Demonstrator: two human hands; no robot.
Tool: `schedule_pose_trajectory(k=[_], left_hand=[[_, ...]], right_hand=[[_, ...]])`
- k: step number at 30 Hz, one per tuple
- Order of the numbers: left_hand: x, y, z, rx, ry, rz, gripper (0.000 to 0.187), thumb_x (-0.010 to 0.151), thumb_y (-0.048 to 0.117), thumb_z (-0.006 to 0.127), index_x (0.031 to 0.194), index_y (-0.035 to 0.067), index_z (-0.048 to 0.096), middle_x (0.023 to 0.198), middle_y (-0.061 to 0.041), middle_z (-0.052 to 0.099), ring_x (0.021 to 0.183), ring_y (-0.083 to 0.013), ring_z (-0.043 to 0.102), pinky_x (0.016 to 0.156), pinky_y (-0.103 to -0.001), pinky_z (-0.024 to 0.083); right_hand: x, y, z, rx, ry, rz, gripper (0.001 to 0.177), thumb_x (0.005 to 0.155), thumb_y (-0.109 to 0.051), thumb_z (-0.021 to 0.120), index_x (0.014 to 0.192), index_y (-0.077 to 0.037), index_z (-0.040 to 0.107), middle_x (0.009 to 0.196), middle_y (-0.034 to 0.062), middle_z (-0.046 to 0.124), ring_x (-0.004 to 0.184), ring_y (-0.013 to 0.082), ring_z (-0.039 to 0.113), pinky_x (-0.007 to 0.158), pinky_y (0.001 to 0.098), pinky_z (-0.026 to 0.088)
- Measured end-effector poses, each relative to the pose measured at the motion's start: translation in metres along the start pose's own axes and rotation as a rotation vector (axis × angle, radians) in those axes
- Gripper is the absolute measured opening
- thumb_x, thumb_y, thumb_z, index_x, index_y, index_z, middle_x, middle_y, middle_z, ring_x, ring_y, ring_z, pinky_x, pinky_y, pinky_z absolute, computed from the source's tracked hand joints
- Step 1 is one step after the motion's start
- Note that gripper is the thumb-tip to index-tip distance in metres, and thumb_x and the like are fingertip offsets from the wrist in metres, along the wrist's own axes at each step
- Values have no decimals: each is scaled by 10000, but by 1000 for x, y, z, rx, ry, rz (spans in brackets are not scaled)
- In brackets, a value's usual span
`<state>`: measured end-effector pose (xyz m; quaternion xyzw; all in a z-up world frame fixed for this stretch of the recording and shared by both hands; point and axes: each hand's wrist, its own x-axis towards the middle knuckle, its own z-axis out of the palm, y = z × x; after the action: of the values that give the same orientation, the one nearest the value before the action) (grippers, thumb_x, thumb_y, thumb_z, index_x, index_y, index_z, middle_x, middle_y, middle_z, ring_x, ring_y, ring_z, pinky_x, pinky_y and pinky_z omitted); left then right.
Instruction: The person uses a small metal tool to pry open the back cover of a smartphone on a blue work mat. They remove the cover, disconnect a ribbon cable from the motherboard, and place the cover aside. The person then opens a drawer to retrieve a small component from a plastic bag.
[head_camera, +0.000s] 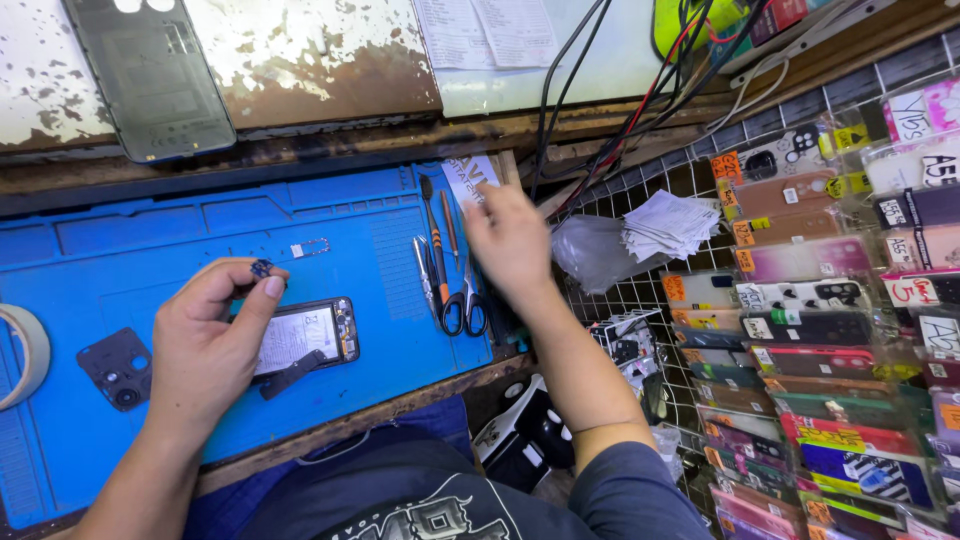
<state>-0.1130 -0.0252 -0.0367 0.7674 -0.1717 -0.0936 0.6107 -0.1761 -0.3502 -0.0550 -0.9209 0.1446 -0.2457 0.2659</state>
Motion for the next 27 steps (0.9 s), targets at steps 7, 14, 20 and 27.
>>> schedule_pose_trajectory(k=[7, 14, 20, 27], left_hand=[[4, -4, 3, -68, 0, 18, 104, 1010, 65, 689, 1061, -23, 704, 1060, -59, 726, 989, -100, 655, 887, -246, 513], [3, 9, 12, 54, 13, 47, 115, 979, 82, 694, 1039, -15, 702, 1053, -81, 737, 969, -137, 683, 848, -253, 526], [8, 15, 17, 99, 33, 6, 127, 972, 90, 677, 1033, -16, 712, 1029, -78, 743, 930, -150, 698, 794, -260, 537], [10, 14, 17, 34, 3, -71, 148, 957, 108, 679, 1015, -23, 715, 977, -73, 717, 832, -145, 660, 598, -268, 541]], right_hand=[[54, 153, -106, 332, 803, 146, 91, 1031, -82, 652, 1078, -6, 665, 910, 33, 623, 738, 103, 541, 610, 248, 453], [214, 291, -134, 761, 517, 155, 242, 1027, 82, 692, 1245, 56, 590, 1135, 140, 681, 965, 195, 692, 812, 297, 589], [267, 292, -103, 965, 464, 124, 397, 930, 138, 717, 1270, 26, 545, 1196, 167, 678, 1025, 242, 719, 895, 362, 634], [228, 284, -123, 811, 663, 290, 434, 853, 159, 769, 1222, 60, 563, 1164, 193, 685, 976, 270, 729, 874, 419, 651]])
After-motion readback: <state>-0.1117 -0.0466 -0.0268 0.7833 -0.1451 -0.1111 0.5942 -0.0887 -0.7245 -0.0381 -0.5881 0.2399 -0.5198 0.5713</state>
